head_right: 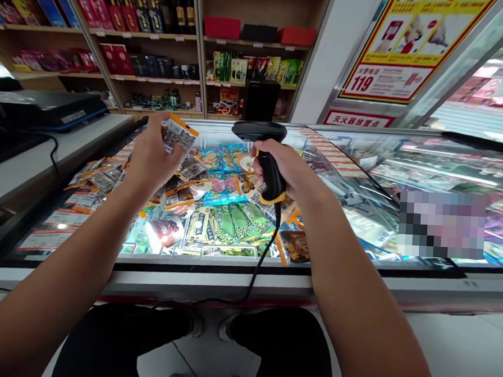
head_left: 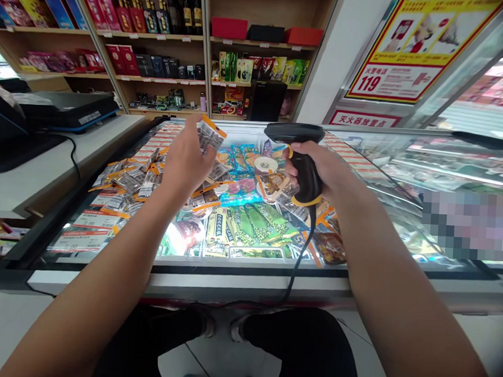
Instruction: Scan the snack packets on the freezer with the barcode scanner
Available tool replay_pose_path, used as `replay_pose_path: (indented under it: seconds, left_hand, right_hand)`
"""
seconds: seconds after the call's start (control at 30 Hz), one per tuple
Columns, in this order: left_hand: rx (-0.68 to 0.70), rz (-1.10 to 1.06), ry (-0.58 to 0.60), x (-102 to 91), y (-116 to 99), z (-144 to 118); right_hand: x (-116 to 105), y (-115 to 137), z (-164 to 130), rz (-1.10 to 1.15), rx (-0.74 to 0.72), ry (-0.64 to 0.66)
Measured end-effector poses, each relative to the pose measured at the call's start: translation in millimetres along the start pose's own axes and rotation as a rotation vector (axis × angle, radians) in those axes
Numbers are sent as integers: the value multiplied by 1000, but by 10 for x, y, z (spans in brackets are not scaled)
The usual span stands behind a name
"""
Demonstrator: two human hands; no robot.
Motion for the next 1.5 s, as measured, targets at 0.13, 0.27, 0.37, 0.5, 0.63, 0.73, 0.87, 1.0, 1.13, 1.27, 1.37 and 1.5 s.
replay_pose_path:
  seconds: [0.13,0.27,0.37,0.5,0.63,0.73,0.87,1.0,1.13,1.27,1.37,1.5]
  left_hand:
    - [16,269,-57,-169,123,26]
    - [168,350,41,42,-86,-79]
    - [403,410,327,538,-413,-327]
    - [584,382,542,1089,-651,-679]
    - [636,246,478,1217,-688,-730]
    - [595,91,357,1054,-676,-605]
    - [342,-105,143,683,-487,-311]
    - [23,-305,94,512,-102,-90]
    - [-168,-439,168,525,180,15]
    - [-163,-378,106,408,250,99]
    - [-125,-332,62,333,242,129]
    - [-107,-303,75,340,248,129]
  right_hand:
    - [-213,-92,105,-187,-1,-188]
    - [-330,-217,201,-530,28,-251]
    - [-310,-307,228,-687,73,-187]
    - [-258,-338,225,-697,75,-124]
    - [-210,-338,223,-593,54,-104]
    - [-208,-301,215,-439,46,-151]
    - [-242,-51,146,-184,-111,-245]
    - [-145,139,18,-124,-170,-124]
    - [73,120,-99,-248,-103,158]
    - [112,-2,-127,-465,-31,271]
    - [94,-39,-113,-499,-15,284]
    - [115,-53,-129,-492,17,324]
Point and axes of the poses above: each hand's wrist, its own z-axis towards the middle knuckle, its own x-axis out of the palm, y = z × x, the point moved 8 cm from there along z, towards the middle knuckle, and after that the axes turned 7 degrees about z, right-handed, at the moved point
